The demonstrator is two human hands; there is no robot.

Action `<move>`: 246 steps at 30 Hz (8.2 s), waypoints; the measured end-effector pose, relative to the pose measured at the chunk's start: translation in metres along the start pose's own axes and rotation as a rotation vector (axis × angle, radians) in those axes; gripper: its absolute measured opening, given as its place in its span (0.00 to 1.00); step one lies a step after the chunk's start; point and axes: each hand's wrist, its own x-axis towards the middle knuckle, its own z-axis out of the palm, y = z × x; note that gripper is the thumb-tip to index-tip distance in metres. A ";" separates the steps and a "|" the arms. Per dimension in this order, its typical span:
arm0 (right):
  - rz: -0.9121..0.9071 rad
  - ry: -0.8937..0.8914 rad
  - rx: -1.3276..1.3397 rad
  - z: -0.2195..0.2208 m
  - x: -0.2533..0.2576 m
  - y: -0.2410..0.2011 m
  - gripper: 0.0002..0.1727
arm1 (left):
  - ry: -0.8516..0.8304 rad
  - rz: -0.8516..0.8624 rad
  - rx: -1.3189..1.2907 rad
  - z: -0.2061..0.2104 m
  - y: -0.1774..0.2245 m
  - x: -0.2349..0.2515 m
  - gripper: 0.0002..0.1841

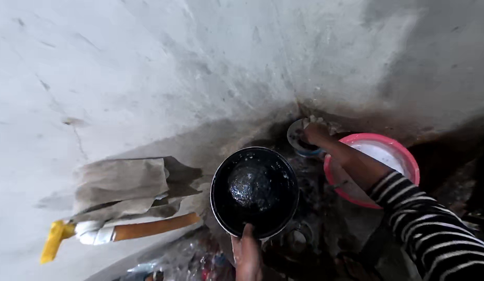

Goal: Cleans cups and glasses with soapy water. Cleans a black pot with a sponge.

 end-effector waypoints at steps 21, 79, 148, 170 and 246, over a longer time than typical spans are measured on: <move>-0.512 -0.130 -0.613 -0.003 -0.287 -0.134 0.17 | -0.294 -0.017 -0.251 -0.032 -0.029 -0.066 0.48; -0.685 -0.111 -0.179 0.026 -0.321 -0.085 0.30 | -0.257 0.500 0.094 -0.016 -0.011 -0.052 0.43; -0.701 -0.128 -0.464 0.037 -0.303 -0.077 0.48 | -0.338 0.328 0.401 -0.018 0.020 -0.035 0.46; -0.812 0.023 -0.730 0.033 -0.311 -0.065 0.30 | -0.284 0.168 0.153 -0.008 -0.014 -0.043 0.43; -0.890 -0.171 -0.903 -0.003 -0.267 -0.034 0.27 | -0.241 0.101 0.226 0.002 -0.040 -0.036 0.36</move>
